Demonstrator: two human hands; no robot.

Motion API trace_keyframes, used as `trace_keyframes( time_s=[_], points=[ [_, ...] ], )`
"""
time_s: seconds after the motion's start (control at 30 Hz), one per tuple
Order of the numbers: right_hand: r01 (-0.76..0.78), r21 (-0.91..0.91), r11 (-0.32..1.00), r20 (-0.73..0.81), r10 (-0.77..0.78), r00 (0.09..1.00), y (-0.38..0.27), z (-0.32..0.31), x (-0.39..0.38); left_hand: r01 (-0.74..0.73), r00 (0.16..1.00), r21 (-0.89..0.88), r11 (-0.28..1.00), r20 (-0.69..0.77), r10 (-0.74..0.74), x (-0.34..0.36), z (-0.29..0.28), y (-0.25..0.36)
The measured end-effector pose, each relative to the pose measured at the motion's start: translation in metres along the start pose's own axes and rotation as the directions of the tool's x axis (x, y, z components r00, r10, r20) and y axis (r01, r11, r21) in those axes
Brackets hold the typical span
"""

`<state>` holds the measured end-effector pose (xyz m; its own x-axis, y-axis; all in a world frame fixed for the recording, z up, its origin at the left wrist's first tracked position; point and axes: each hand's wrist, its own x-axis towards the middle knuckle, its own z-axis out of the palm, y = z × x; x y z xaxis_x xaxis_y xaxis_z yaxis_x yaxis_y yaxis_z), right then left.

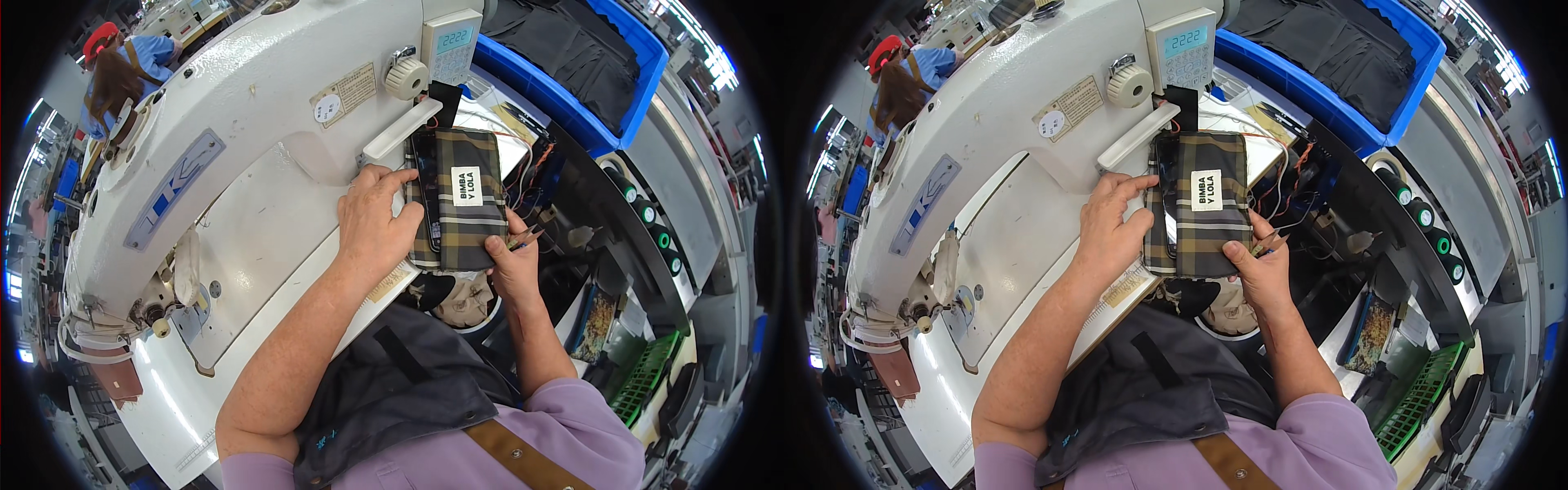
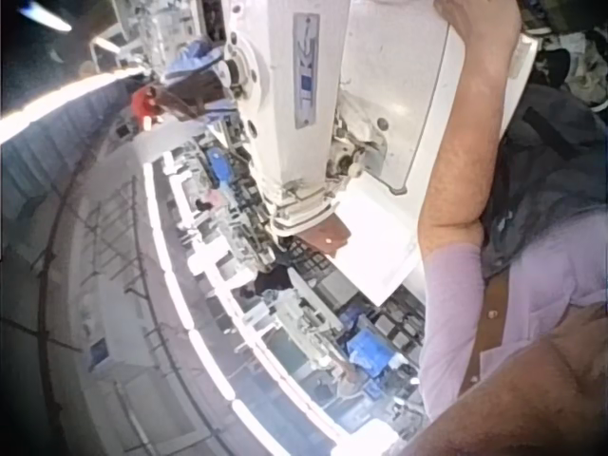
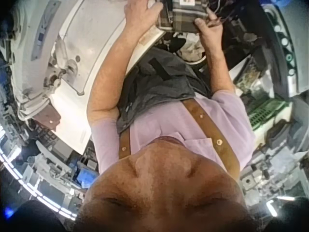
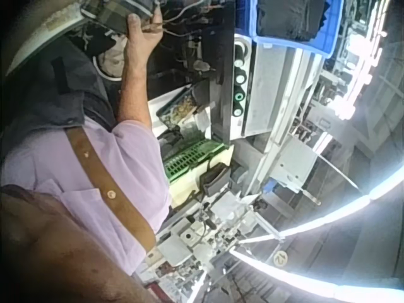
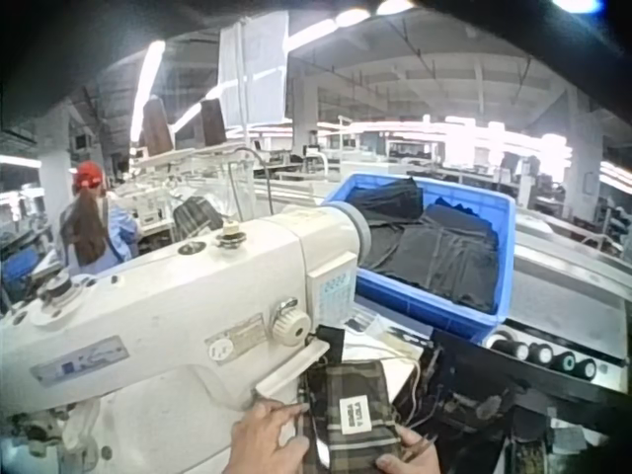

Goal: The person sews a brown leather-like bag using a sewing machine, guiding the material under the needle and trimming excess thread with scissors. They then handle a plaid pouch, opening it and manipulating its contents.

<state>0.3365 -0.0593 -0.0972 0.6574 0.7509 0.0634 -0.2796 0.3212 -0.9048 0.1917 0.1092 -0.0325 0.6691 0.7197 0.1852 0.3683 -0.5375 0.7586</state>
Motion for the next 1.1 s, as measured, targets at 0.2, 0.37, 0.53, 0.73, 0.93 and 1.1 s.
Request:
trace_keyframes(
  time_s=[0.2, 0.37, 0.53, 0.73, 0.93, 1.1],
  points=[
    [0.012, -0.031, 0.999, 0.001, -0.012, 1.0, 0.001, 0.003, 0.003, 0.04, 0.999, -0.01, 0.999, 0.025, -0.04, 0.007, -0.005, 0.005],
    [0.0, -0.055, 0.998, 0.026, 0.001, 1.0, -0.002, 0.002, 0.004, 0.03, 0.999, 0.009, 0.999, 0.04, -0.031, 0.01, -0.006, 0.002],
    [-0.012, -0.115, 0.993, 0.034, 0.016, 0.999, -0.004, 0.003, 0.006, 0.007, 0.998, 0.054, 0.998, 0.06, -0.011, 0.013, -0.007, 0.0],
    [-0.059, -0.141, 0.988, 0.034, 0.064, 0.997, -0.007, 0.004, 0.007, 0.011, 0.996, 0.081, 0.997, 0.091, -0.018, 0.015, -0.009, 0.003],
    [-0.04, -0.088, 0.995, 0.073, 0.046, 0.996, 0.0, 0.001, 0.004, -0.051, 0.995, 0.102, 0.993, 0.095, 0.041, 0.021, -0.01, -0.001],
    [-0.018, -0.144, 0.989, 0.1, 0.033, 0.994, -0.008, 0.008, 0.003, 0.028, 0.987, 0.127, 0.992, 0.154, -0.047, 0.023, -0.015, 0.006]
  ],
)
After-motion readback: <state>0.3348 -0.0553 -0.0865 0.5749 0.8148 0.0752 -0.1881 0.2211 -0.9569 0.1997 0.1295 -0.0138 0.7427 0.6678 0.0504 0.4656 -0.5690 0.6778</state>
